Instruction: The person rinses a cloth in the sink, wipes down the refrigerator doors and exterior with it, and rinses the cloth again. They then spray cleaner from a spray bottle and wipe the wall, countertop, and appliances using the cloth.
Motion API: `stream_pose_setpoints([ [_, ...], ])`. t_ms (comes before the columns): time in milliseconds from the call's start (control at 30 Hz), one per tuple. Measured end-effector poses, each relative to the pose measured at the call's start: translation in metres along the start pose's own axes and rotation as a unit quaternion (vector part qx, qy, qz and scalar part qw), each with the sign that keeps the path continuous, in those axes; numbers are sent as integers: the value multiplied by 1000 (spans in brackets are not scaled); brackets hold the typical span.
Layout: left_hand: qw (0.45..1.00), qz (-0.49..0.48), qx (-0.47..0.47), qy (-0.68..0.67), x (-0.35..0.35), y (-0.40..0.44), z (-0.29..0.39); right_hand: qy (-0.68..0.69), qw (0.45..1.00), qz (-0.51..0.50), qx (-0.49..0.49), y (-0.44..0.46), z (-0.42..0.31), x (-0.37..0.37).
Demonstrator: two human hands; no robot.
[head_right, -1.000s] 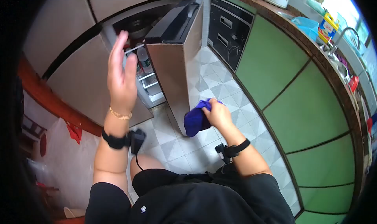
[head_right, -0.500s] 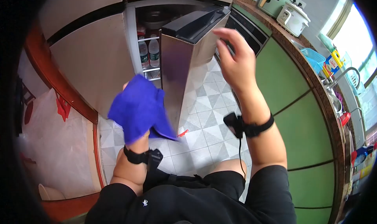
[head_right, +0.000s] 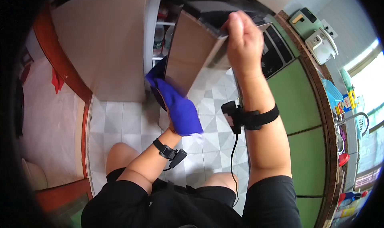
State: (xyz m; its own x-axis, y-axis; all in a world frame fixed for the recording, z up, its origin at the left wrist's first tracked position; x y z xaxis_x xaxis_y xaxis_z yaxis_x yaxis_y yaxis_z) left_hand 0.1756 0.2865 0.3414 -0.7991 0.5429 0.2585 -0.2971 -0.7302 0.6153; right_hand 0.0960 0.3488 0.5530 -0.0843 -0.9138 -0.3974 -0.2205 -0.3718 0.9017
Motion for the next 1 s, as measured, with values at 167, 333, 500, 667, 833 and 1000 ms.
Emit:
stream_pose_setpoints([
  [167, 869, -154, -309, -356, 19, 64, 52, -34, 999, -1, -20, 7, 3, 14],
  [333, 752, -163, -292, -568, 28, 87, 53, 271, 959, -52, 65, 10, 10, 32],
  [500, 597, -70, -330, -728, 7, 13, -35, 177, 980, -90, 31, 10, 0, 41],
  [667, 295, 48, -295, -908, -35, -113, -177, 139, 983, -118, -4, 16, 0, 52],
  [833, 102, 106, -212, -966, -58, -115, -173, 32, 992, -114, -50, 19, -6, 60],
  [1000, 253, 33, -160, -953, 5, -24, -80, -9, 993, -103, -65, 22, -5, 54],
])
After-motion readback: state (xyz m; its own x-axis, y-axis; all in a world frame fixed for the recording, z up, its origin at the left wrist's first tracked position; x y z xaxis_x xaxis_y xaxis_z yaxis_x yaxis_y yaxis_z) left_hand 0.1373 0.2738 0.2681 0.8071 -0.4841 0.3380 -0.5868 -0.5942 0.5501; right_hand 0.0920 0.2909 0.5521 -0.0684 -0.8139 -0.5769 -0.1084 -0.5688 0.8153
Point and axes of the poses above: each hand's wrist, its own y-axis towards the middle knuckle, its own x-axis out of the palm, z = x × y, the point moved 1 cm from there along y, towards the middle knuckle, and after that the axes turned 7 degrees about -x, right-handed, at the moved point
